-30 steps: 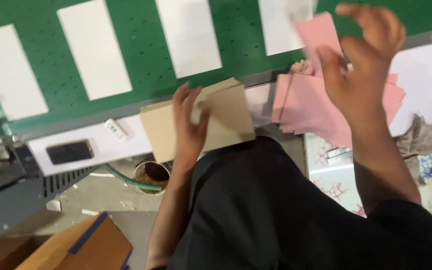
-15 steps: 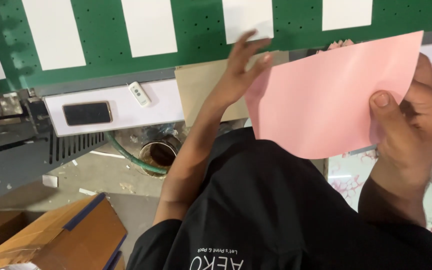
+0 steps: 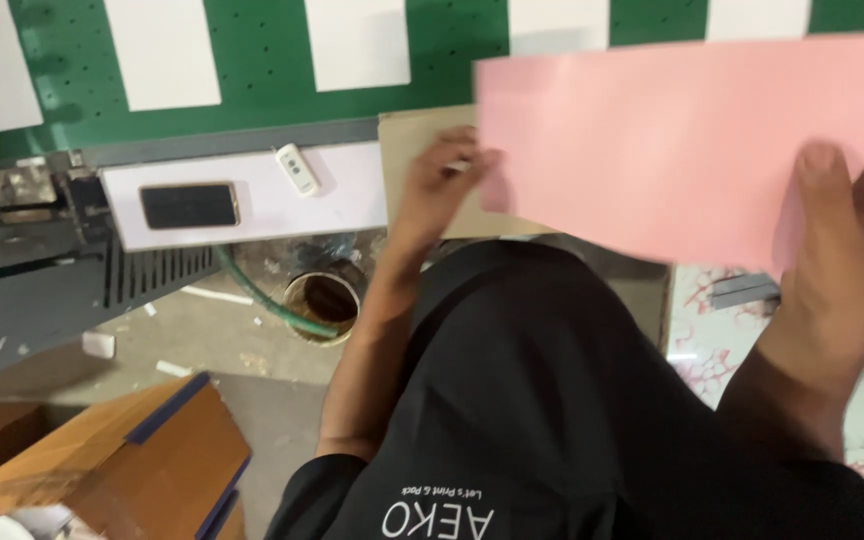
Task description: Placing pink sheets of paper onto designated spots on a moving conveyor belt in a print shop.
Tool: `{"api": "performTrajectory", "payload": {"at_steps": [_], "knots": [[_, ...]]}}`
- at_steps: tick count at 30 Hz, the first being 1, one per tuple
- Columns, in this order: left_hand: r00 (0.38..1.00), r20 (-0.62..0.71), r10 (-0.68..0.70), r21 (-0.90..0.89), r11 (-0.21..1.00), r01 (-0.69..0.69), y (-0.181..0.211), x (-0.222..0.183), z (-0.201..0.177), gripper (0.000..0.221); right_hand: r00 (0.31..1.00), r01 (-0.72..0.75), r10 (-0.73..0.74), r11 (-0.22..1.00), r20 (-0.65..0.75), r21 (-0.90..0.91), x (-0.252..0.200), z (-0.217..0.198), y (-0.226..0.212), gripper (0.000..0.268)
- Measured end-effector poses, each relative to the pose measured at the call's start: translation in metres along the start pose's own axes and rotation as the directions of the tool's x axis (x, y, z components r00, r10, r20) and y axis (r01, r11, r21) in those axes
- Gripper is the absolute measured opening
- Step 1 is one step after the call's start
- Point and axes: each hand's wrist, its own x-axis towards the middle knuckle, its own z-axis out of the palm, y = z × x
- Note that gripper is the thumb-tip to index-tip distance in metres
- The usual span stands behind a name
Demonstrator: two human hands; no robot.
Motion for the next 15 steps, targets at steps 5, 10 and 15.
{"api": "performTrajectory", "payload": {"at_steps": [5,10,15], "knots": [[0.919,-0.343,0.196,0.531,0.847,0.018,0.032,-0.047,-0.049,0.014,0.988,-0.015,0.062,0.948,0.139,-0.318,0.021,0.024,0.076,0.023],[0.873,-0.401,0.279,0.649,0.758,0.056,-0.010,-0.062,-0.080,0.017,0.963,-0.042,0.156,0.894,0.221,-0.447,0.002,0.027,0.194,0.025],[0.854,-0.447,0.267,0.607,0.791,0.070,-0.022,-0.066,-0.080,0.019,0.961,-0.045,0.191,0.822,0.200,-0.568,-0.005,0.026,0.218,0.030]]}}
